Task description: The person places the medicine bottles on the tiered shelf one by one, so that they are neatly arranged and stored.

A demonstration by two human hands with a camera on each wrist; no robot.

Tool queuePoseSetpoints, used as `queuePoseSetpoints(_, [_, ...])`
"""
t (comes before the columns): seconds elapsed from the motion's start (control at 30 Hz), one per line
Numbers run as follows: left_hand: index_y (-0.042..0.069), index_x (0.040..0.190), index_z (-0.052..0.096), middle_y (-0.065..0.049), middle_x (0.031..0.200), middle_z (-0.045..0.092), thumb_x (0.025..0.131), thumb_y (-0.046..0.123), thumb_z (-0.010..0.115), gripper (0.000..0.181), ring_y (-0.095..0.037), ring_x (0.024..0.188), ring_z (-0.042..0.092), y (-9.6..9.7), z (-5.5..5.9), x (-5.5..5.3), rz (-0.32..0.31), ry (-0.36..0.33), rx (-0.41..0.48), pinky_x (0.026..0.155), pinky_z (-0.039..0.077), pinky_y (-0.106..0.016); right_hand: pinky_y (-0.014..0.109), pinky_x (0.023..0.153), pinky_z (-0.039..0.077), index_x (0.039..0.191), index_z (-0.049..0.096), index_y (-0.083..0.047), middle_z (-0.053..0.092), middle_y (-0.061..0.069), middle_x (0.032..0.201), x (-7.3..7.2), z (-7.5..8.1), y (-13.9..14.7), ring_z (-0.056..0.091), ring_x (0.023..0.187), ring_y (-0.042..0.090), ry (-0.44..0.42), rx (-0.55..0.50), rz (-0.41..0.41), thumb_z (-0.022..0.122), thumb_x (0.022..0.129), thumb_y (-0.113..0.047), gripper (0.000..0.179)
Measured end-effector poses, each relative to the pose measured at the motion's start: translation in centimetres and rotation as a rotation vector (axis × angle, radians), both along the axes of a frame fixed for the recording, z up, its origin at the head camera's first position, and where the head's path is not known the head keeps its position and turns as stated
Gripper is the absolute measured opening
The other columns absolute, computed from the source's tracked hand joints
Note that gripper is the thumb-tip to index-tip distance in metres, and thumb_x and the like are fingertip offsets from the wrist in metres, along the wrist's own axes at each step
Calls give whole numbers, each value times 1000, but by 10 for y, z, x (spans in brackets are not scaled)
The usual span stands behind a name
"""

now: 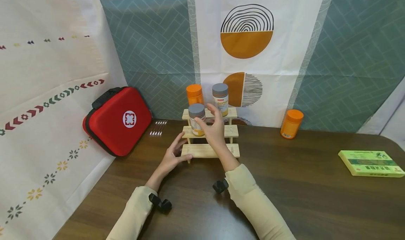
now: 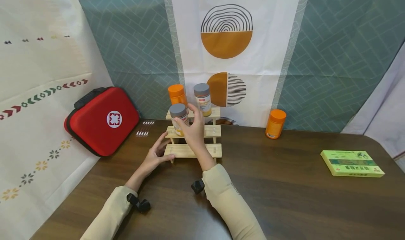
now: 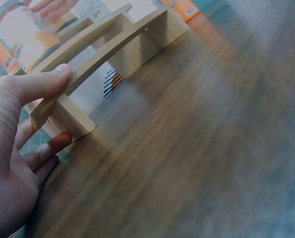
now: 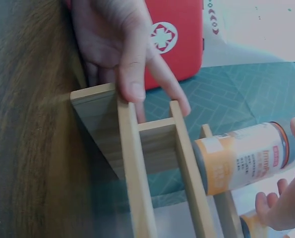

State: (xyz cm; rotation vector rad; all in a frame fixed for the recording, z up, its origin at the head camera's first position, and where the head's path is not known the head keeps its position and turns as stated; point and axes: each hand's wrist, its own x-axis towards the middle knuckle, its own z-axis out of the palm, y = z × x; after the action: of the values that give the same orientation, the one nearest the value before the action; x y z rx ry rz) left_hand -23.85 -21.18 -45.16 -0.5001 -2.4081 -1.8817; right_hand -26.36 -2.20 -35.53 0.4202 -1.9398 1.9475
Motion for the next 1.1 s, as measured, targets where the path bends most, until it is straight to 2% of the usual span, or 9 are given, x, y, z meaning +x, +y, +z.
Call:
queuePoseSetpoints(0.23, [24, 157, 20, -22, 152, 41, 84, 1, 74, 93, -44, 131, 49, 1, 1, 0, 0, -9, -6, 108, 35, -59, 49, 105, 41, 138, 48, -3, 46, 20, 142, 5, 7, 12, 41, 131, 39, -44, -61, -23, 71, 89, -12, 55])
queuePoseSetpoints(0.37, [23, 157, 21, -22, 152, 40, 83, 0, 74, 93, -43, 134, 46, 1, 1, 1, 10, -15, 6, 110, 33, -59, 51, 102, 43, 135, 50, -2, 50, 19, 137, 7, 8, 18, 46, 126, 40, -16, -71, -59, 71, 88, -10, 52])
queuePoseSetpoints(0.6, [24, 157, 22, -22, 153, 39, 83, 0, 74, 93, -43, 135, 45, 0, 1, 0, 7, -14, 7, 110, 32, -59, 55, 102, 38, 131, 54, -2, 54, 18, 132, 7, 7, 36, 47, 126, 30, 47, -56, -153, 70, 89, -10, 46])
queuePoseSetpoints(0.83, [24, 157, 21, -21, 154, 39, 84, 2, 74, 93, -43, 133, 47, 1, -1, -3, 3, -9, -7, 109, 34, -59, 50, 103, 36, 136, 48, -3, 54, 19, 133, 6, 5, 71, 44, 128, 29, 76, 9, -233, 70, 89, -10, 52])
queuePoseSetpoints(1.1, [25, 157, 22, -21, 153, 40, 84, 3, 74, 93, -43, 132, 48, -1, -1, -2, 17, -25, -18, 109, 33, -59, 50, 102, 37, 134, 49, 3, 54, 23, 132, -5, 0, 119, 46, 125, 32, 82, 7, -347, 71, 88, -9, 52])
